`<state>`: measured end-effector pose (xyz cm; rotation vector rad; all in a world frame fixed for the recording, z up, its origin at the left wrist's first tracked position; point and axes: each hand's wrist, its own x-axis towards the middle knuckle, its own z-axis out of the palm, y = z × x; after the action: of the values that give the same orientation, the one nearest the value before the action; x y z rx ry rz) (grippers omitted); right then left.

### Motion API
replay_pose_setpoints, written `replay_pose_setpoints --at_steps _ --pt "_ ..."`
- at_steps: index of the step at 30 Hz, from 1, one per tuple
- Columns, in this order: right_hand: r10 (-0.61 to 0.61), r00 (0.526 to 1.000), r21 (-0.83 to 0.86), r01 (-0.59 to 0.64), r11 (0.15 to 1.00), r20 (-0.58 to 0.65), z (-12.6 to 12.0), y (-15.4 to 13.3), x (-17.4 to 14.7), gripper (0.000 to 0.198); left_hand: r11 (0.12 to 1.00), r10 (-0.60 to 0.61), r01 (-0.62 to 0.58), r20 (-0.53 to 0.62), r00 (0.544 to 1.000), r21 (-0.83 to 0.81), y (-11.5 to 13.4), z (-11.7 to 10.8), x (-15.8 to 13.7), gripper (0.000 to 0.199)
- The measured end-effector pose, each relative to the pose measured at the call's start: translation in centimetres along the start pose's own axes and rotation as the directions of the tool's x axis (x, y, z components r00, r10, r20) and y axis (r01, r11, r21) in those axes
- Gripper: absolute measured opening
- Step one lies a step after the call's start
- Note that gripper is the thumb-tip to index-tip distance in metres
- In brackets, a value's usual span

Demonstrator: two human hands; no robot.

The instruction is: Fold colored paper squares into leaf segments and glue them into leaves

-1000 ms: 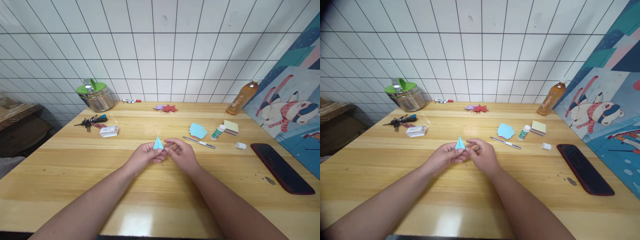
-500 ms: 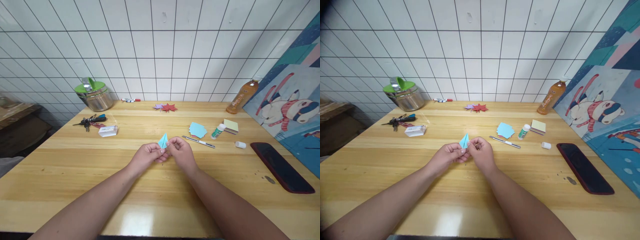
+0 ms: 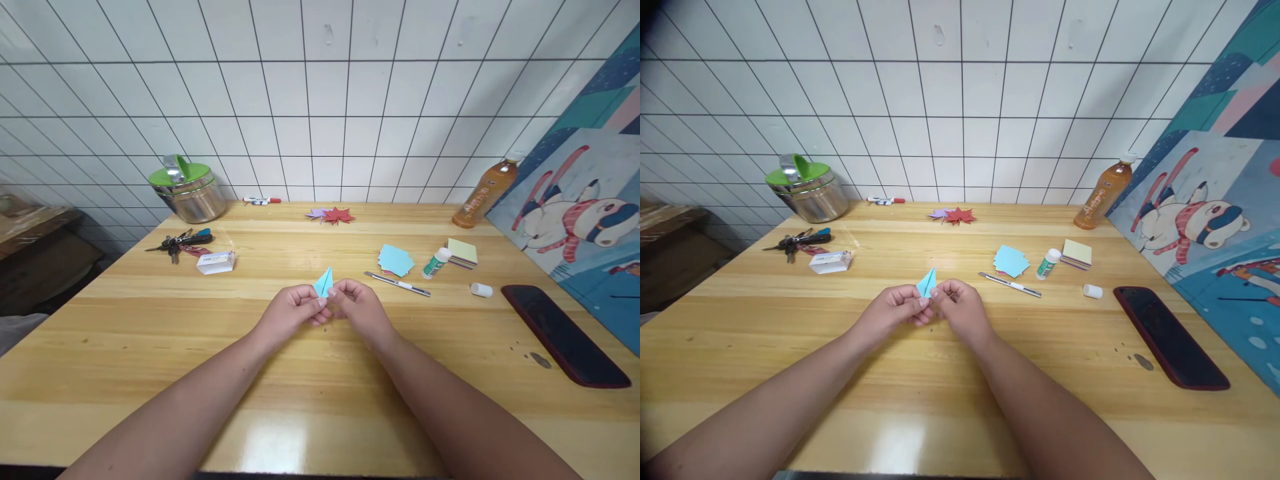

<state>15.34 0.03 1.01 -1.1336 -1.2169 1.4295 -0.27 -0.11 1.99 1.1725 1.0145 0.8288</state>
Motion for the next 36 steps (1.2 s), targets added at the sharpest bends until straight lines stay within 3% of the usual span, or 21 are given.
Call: replay_pose_setpoints --at_steps 4,7,11,18,23,25,27,28,30,31,33,36 --pt "-0.09 0.995 -0.127 0.083 0.988 -0.048 0.5 0.2 -0.2 0.026 1.0 0.027 -0.027 -0.03 0.999 0.005 0.1 0.4 0.0 0.027" --pt "-0.098 0.992 -0.132 0.087 0.987 -0.075 0.8 0.0 -0.4 0.025 0.999 0.043 -0.042 -0.066 0.997 0.011 0.3 0.4 -0.1 0.027" --pt "-0.024 1.0 -0.06 0.023 0.998 -0.019 0.6 0.0 -0.3 0.026 0.998 0.048 -0.046 -0.045 0.998 0.044 0.4 0.1 -0.1 0.026" --pt "-0.076 0.995 -0.095 0.082 0.992 0.064 -0.5 0.3 0.2 0.021 0.987 0.03 -0.03 0.003 1.0 0.158 -0.1 -0.1 0.0 0.026" --pt "0.039 0.999 -0.019 -0.038 0.999 0.035 -0.5 0.2 0.4 0.028 0.992 0.073 -0.066 -0.064 0.995 0.109 -0.2 0.2 0.2 0.025" --pt "0.074 0.996 -0.068 -0.071 0.995 0.045 -0.6 0.2 0.3 0.026 0.995 0.066 -0.059 -0.084 0.994 0.081 -0.1 0.1 0.3 0.026" --pt "-0.013 1.0 -0.2 0.012 0.98 -0.007 -0.8 0.2 0.2 0.026 0.994 0.06 -0.053 -0.076 0.995 0.099 -0.2 -0.1 0.4 0.025" --pt "-0.106 0.994 -0.289 0.091 0.953 -0.034 -1.0 0.1 0.1 0.037 0.99 0.065 -0.056 -0.06 0.996 0.133 -0.3 -0.3 0.4 0.023" --pt "-0.318 0.948 -0.471 0.277 0.838 -0.009 -1.4 0.1 0.0 0.059 0.967 0.091 -0.083 -0.023 0.996 0.243 -0.7 -0.6 0.5 0.02" --pt "-0.391 0.919 -0.541 0.357 0.761 0.057 -1.5 0.0 -0.1 0.06 0.945 0.12 -0.11 -0.014 0.993 0.308 -0.9 -0.7 0.5 0.019" --pt "-0.438 0.879 -0.62 0.453 0.641 0.189 -1.7 -0.2 -0.3 0.043 0.896 0.168 -0.151 -0.003 0.986 0.417 -1.2 -1.0 0.5 0.019" --pt "-0.411 0.882 -0.615 0.46 0.64 0.232 -1.6 -0.3 -0.4 0.027 0.852 0.174 -0.152 0.003 0.985 0.501 -1.5 -1.6 0.4 0.02"
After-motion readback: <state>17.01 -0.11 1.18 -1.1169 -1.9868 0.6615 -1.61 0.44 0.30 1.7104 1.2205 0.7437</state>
